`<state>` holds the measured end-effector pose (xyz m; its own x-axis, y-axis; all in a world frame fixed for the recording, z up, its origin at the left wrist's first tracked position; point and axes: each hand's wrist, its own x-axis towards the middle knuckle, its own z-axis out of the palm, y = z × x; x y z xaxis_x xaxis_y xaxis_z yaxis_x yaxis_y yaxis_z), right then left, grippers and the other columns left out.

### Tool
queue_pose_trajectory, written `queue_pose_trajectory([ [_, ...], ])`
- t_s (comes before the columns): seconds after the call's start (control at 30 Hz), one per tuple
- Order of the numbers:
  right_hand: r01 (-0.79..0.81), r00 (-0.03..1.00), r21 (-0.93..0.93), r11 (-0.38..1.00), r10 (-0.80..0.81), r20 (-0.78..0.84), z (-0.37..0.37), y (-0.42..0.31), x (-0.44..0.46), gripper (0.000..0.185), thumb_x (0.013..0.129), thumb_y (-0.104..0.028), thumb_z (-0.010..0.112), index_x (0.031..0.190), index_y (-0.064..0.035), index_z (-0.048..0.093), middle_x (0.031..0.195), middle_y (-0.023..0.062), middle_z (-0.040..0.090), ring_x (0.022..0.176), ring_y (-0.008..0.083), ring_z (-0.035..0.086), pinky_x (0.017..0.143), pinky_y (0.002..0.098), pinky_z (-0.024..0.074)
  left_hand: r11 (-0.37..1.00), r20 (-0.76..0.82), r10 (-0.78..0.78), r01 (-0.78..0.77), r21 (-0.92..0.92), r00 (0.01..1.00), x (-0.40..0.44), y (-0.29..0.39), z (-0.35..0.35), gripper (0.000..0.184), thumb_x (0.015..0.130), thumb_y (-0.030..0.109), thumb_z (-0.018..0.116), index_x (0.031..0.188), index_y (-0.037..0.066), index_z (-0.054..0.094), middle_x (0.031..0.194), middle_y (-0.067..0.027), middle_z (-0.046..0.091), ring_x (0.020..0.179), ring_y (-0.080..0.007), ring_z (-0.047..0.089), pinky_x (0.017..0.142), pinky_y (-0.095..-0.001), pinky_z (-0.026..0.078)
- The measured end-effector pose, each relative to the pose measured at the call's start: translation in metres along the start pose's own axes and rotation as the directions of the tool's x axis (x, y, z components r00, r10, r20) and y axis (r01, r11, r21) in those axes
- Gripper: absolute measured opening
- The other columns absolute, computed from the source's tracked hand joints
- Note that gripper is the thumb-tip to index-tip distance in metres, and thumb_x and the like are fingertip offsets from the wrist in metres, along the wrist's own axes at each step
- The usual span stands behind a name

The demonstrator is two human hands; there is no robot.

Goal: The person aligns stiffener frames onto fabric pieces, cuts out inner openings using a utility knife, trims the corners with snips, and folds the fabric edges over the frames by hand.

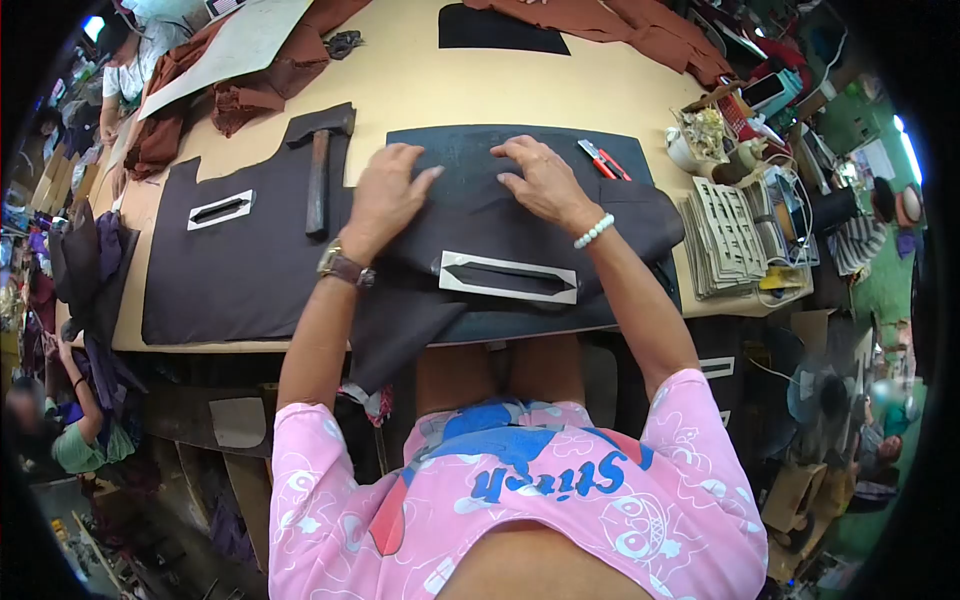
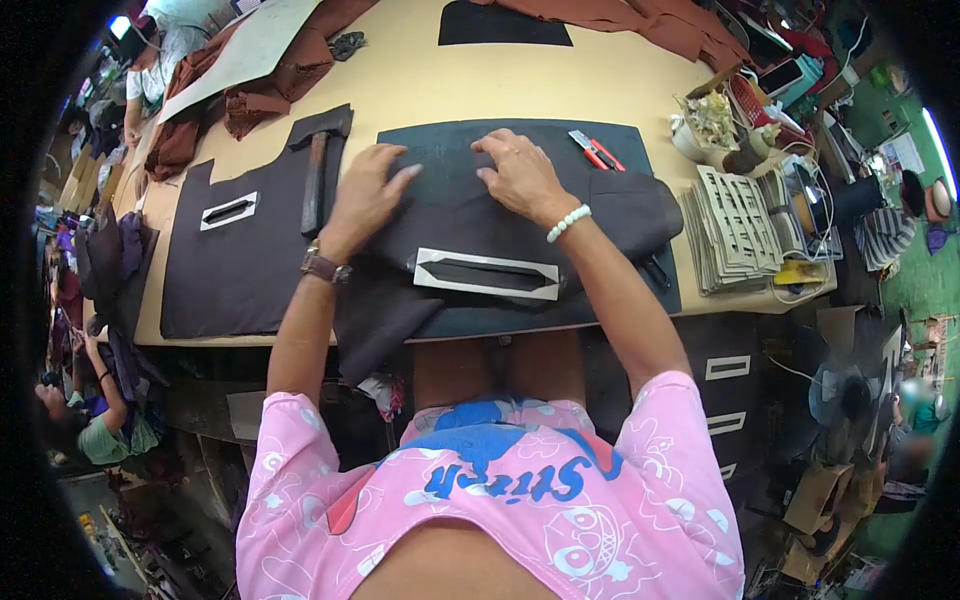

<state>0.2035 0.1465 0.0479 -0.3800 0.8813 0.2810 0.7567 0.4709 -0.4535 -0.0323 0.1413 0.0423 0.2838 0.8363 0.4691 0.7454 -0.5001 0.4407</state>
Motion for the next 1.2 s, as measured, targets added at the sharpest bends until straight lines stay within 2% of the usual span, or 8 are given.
queue_pose_trajectory([
  [0.2,0.029,0.998,-0.023,0.999,-0.030,-0.050,0.004,0.050,0.020,0.042,0.080,-0.017,0.061,0.119,-0.0018,0.053,0.123,0.0161,0.052,0.114,0.0320,0.050,0.096,0.0393,0.0388,0.967,0.190,-0.032,-0.017,0.255,0.981,-0.014,0.035,0.055,0.061,0.086,0.044,0.056,0.128,0.001,0.046,0.134,-0.0177,0.043,0.129,-0.0338,0.035,0.101,-0.0550,0.030],
  [0.4,0.115,0.992,0.009,0.993,-0.114,-0.057,0.002,0.051,-0.005,0.045,0.076,-0.018,0.058,0.119,-0.0050,0.053,0.131,0.0164,0.046,0.125,0.0342,0.039,0.103,0.0459,0.0312,0.982,0.068,0.186,-0.186,-0.004,0.980,-0.012,0.039,0.063,0.024,0.087,0.020,0.058,0.107,0.008,0.063,0.105,-0.0147,0.064,0.107,-0.0285,0.058,0.092,-0.0444,0.043],
  [0.5,0.241,0.964,-0.064,0.968,-0.232,0.131,-0.011,0.038,0.005,0.036,0.069,-0.023,0.057,0.101,-0.0076,0.061,0.136,0.0159,0.042,0.133,0.0353,0.027,0.105,0.0548,0.0235,0.909,0.093,0.055,-0.011,-0.416,0.994,-0.002,0.049,0.049,0.017,0.085,0.011,0.058,0.100,0.003,0.063,0.087,-0.0170,0.065,0.084,-0.0302,0.065,0.072,-0.0366,0.050],
  [0.57,0.433,0.894,-0.006,0.901,-0.429,0.125,-0.028,0.032,0.026,0.025,0.067,-0.021,0.058,0.086,-0.0052,0.061,0.110,0.0140,0.059,0.109,0.0320,0.051,0.092,0.0455,0.0392,0.897,-0.037,0.076,-0.085,-0.434,0.996,0.007,0.061,0.025,0.010,0.086,0.008,0.058,0.093,0.001,0.059,0.075,-0.0178,0.060,0.069,-0.0256,0.064,0.060,-0.0330,0.047],
  [0.7,0.135,0.918,0.318,0.939,-0.239,0.316,-0.088,-0.039,0.052,0.020,0.066,-0.008,0.056,0.062,-0.0001,0.039,0.055,0.0053,0.037,0.053,0.0120,0.037,0.050,0.0305,0.0340,0.668,0.283,-0.027,0.227,-0.708,0.959,0.009,0.058,-0.040,0.018,0.087,0.012,0.062,0.098,0.000,0.057,0.077,-0.0030,0.061,0.074,-0.0065,0.052,0.064,-0.0240,0.044],
  [0.83,0.326,0.912,0.251,0.912,-0.373,0.173,-0.123,-0.084,0.066,0.019,0.068,-0.001,0.054,0.066,-0.0011,0.035,0.058,0.0026,0.032,0.057,0.0112,0.034,0.052,0.0283,0.0315,0.913,0.416,0.045,0.131,-0.386,0.908,-0.003,0.019,-0.094,0.030,0.080,0.009,0.063,0.107,-0.003,0.059,0.082,-0.0093,0.065,0.074,-0.0087,0.053,0.070,-0.0269,0.046],
  [0.97,0.443,0.893,0.118,0.889,-0.449,0.030,-0.132,-0.100,0.096,0.016,0.072,-0.004,0.062,0.083,0.0013,0.052,0.070,0.0090,0.051,0.068,0.0172,0.050,0.064,0.0321,0.0421,0.992,0.417,-0.110,0.127,-0.012,0.902,-0.014,-0.025,-0.147,0.026,0.070,0.011,0.058,0.091,-0.003,0.064,0.082,-0.0247,0.062,0.074,-0.0361,0.062,0.070,-0.0394,0.049],
  [1.2,0.307,0.951,-0.304,0.902,-0.300,0.072,-0.081,-0.076,0.192,0.039,0.073,-0.017,0.066,0.110,-0.0068,0.062,0.102,0.0192,0.063,0.094,0.0366,0.060,0.084,0.0427,0.0461,0.837,0.310,-0.311,0.104,0.537,0.898,0.027,-0.129,-0.212,0.020,0.069,0.010,0.060,0.087,0.004,0.068,0.080,-0.0200,0.064,0.074,-0.0326,0.063,0.070,-0.0395,0.049],
])
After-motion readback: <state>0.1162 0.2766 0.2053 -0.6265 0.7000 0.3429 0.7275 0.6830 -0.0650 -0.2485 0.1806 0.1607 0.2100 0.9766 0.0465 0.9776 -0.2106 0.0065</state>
